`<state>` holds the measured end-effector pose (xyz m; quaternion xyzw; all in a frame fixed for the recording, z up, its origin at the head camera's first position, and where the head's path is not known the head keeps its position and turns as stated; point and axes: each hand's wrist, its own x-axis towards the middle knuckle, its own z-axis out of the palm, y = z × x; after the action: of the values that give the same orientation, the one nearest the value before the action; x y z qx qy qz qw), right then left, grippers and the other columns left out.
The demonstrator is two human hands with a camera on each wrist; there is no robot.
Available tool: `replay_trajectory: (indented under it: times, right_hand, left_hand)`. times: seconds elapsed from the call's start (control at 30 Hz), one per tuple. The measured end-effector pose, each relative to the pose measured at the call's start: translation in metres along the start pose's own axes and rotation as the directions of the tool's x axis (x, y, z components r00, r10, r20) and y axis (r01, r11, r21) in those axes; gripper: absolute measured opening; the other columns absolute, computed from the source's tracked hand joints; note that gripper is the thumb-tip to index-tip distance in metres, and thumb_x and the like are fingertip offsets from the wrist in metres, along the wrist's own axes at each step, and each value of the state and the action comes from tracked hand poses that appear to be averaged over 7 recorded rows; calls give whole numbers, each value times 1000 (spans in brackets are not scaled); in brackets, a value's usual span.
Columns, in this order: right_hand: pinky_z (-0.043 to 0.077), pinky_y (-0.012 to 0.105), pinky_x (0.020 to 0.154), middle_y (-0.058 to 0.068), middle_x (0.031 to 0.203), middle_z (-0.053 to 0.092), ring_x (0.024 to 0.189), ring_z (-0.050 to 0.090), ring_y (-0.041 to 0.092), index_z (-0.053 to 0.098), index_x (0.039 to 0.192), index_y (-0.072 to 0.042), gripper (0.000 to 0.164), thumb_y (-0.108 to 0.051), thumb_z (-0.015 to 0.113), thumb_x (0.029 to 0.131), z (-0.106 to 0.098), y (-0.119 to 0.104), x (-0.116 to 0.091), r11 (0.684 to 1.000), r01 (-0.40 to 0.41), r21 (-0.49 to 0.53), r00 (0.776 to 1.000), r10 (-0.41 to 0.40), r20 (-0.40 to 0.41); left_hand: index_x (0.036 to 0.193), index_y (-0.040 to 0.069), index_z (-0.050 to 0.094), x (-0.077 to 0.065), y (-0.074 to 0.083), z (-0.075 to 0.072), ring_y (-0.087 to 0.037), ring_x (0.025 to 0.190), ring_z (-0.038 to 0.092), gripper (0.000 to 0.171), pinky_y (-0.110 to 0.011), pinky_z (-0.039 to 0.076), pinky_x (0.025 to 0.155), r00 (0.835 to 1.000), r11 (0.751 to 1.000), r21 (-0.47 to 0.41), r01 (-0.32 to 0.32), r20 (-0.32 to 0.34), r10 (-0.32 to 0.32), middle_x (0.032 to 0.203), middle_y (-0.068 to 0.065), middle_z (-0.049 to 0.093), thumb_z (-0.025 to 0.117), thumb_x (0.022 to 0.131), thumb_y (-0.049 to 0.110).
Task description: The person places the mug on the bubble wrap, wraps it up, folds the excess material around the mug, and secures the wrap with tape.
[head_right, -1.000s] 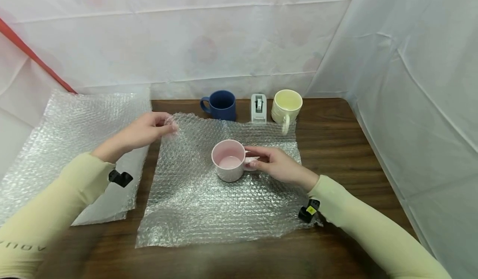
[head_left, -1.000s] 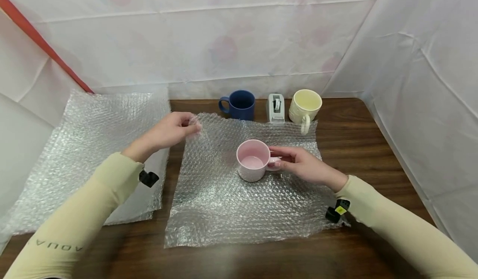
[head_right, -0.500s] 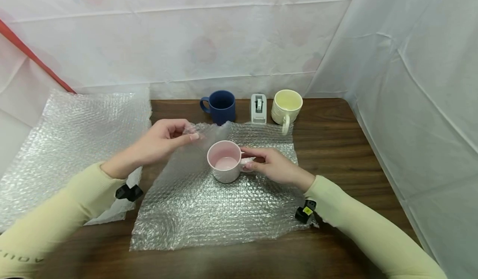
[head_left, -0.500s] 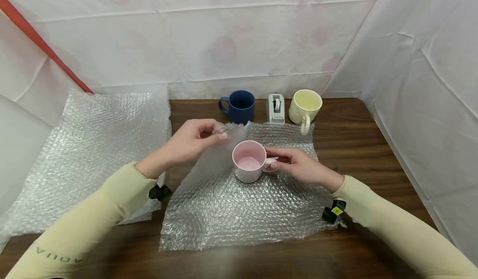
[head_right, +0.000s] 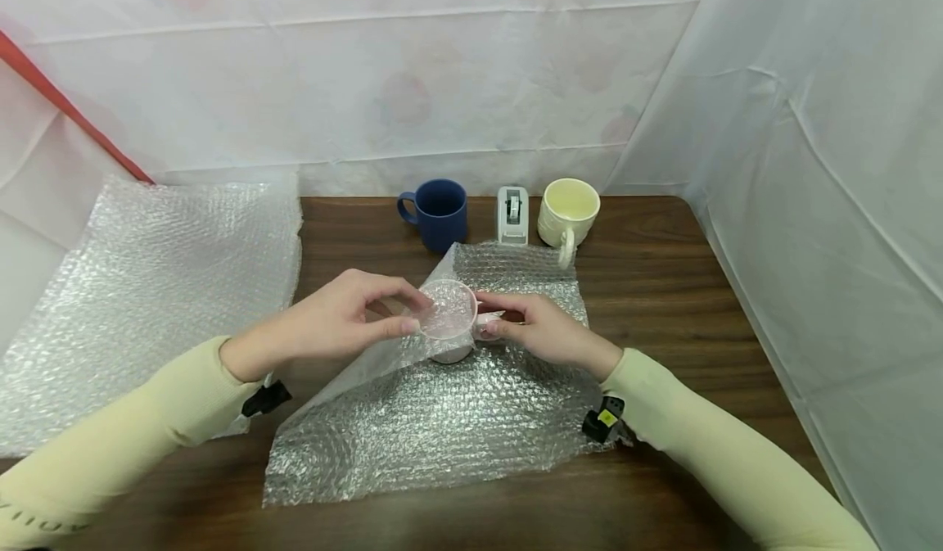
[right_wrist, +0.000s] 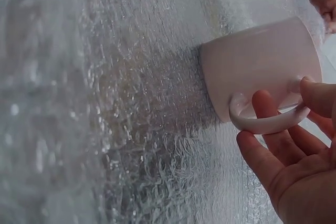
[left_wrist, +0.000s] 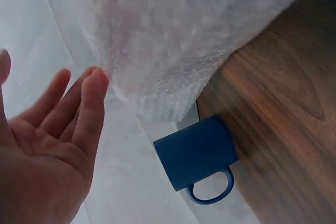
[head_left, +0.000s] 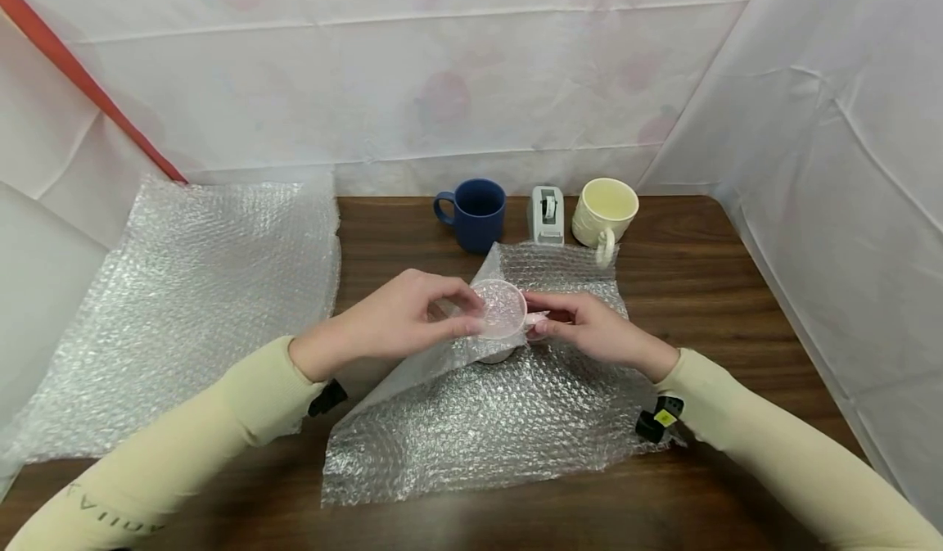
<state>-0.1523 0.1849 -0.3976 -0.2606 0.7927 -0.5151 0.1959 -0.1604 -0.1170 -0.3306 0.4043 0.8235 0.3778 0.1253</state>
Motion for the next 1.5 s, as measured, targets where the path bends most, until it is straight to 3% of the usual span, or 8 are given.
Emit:
replay_trajectory:
  times: [0.1, 0.17, 0.33, 0.43, 0.57, 0.93, 1.3, 1.5]
  right_hand:
    - [54, 31, 90, 21, 143, 51, 106, 68, 26, 44, 147, 2, 50, -2, 57, 100, 0, 0, 0, 1000, -10, 21, 1000, 10, 12]
    - [54, 31, 90, 21, 143, 51, 105, 68, 25, 44, 147, 2, 50, -2, 57, 100, -1, 0, 0, 1000, -13, 16, 1000, 13, 16]
    - [54, 32, 90, 23, 143, 50, 106, 68, 25, 43, 148, 3, 50, -2, 57, 100, -1, 0, 0, 1000, -9, 22, 1000, 8, 30]
    - [54, 32, 89, 23, 143, 51, 106, 67, 25, 43, 147, 3, 49, -3, 57, 100, -1, 1, 0, 1000, -2, 20, 1000, 1, 29]
    - [54, 32, 89, 22, 142, 52, 109, 66, 22, 43, 147, 3, 49, -6, 57, 101, -1, 3, -1, 1000, 7, -5, 1000, -7, 16]
    - [54, 31, 89, 19, 141, 54, 109, 66, 21, 45, 147, 0, 50, -6, 59, 100, 2, -1, -5, 1000, -14, -17, 1000, 14, -3]
    - [53, 33, 91, 15, 141, 55, 112, 65, 23, 45, 148, -4, 52, -11, 61, 100, 0, -4, -9, 997, -29, -69, 999, 30, 18]
    - [53, 34, 92, 13, 137, 59, 115, 63, 27, 55, 140, -4, 42, -11, 62, 99, -28, 0, -22, 971, -67, -229, 986, 30, -162]
  left_hand:
    - [124, 11, 68, -2, -3, -1, -8, 112, 62, 34, -30, 51, 93, 989, 988, 101, -116, 101, 106, 121, 3, 68, 63, 99, 33]
    - [128, 10, 66, -3, -7, -3, -12, 122, 56, 33, -34, 45, 102, 970, 959, 190, -209, 165, 179, 130, 0, 64, 61, 100, 28]
    - [133, 12, 65, -1, -23, -7, -23, 138, 43, 35, -40, 33, 113, 897, 826, 361, -432, 265, 353, 144, -4, 55, 59, 99, 20]
    - [136, 13, 62, 0, -32, -5, -26, 140, 41, 38, -42, 32, 114, 866, 758, 418, -500, 268, 423, 146, -5, 52, 60, 100, 25]
    - [140, 14, 59, -1, -38, 3, -26, 141, 40, 42, -42, 32, 114, 861, 714, 484, -506, 244, 446, 148, -4, 51, 58, 102, 32]
    - [133, 12, 65, -4, -39, 21, -21, 139, 42, 37, -42, 39, 109, 917, 740, 550, -387, 145, 372, 138, -2, 60, 58, 102, 32]
    - [127, 12, 69, -7, -39, 23, -20, 137, 44, 32, -40, 41, 108, 917, 726, 575, -378, 121, 381, 133, -1, 63, 60, 101, 28]
    - [129, 11, 67, -6, -42, 26, -20, 137, 44, 34, -39, 38, 110, 910, 720, 574, -389, 119, 397, 136, -2, 62, 61, 101, 28]
